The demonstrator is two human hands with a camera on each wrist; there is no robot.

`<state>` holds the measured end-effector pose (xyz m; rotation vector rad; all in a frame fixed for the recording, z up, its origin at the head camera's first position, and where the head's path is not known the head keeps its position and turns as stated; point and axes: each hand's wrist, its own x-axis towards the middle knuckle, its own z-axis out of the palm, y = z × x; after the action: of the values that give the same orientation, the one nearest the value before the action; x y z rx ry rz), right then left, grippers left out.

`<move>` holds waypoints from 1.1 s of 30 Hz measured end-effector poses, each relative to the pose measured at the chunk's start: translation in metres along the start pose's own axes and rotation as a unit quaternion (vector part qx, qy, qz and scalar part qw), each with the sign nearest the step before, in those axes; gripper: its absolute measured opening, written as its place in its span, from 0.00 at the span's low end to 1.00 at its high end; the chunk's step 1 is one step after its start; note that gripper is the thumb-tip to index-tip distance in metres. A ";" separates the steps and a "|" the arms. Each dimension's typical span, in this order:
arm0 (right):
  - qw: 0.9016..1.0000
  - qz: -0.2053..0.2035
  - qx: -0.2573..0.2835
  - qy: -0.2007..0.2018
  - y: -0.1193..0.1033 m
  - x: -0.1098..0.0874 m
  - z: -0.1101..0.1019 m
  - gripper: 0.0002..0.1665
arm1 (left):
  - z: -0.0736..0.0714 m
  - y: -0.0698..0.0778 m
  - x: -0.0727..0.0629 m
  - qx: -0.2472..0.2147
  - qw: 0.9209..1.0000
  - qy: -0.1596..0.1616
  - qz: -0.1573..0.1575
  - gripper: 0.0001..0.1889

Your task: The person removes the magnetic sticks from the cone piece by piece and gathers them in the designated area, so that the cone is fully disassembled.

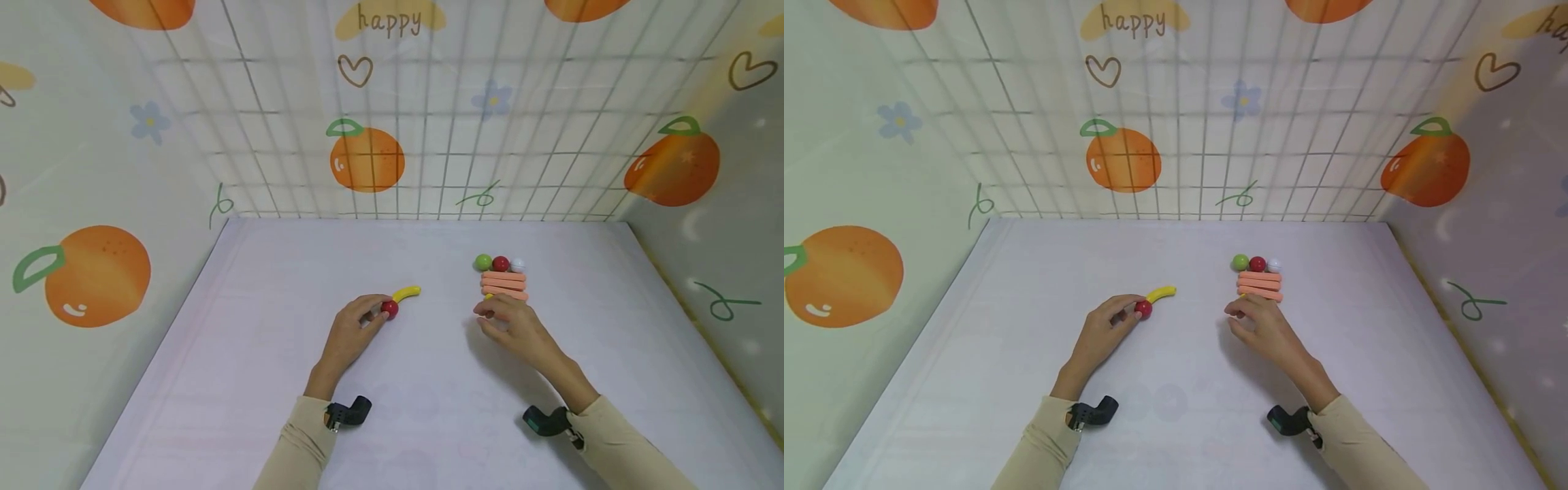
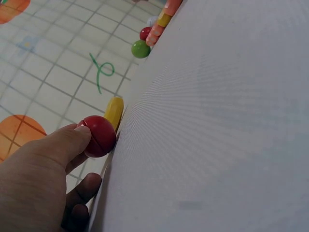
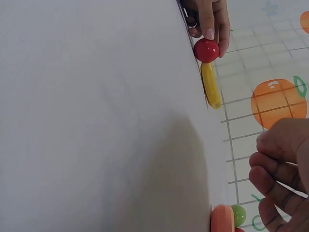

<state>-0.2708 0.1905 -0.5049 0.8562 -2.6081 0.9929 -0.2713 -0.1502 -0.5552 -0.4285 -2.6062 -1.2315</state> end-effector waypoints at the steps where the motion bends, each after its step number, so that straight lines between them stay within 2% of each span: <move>1: 1.000 -0.003 -0.002 0.002 0.000 0.000 0.001 0.11 | 0.000 0.000 0.000 0.000 1.000 0.000 0.000 0.18; 11: 1.000 -0.020 -0.007 0.008 -0.004 0.005 0.006 0.11 | -0.001 0.002 0.000 0.007 1.000 -0.003 -0.002 0.18; 23: 1.000 -0.022 -0.003 0.005 -0.007 0.008 0.010 0.10 | -0.003 0.002 0.003 -0.009 1.000 -0.011 0.001 0.18; 33: 1.000 0.002 -0.005 -0.023 -0.011 0.012 0.014 0.11 | -0.001 0.000 0.001 -0.009 1.000 -0.015 -0.012 0.18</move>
<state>-0.2737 0.1692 -0.5042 0.8813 -2.6527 0.9703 -0.2723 -0.1508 -0.5541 -0.4223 -2.6344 -1.2671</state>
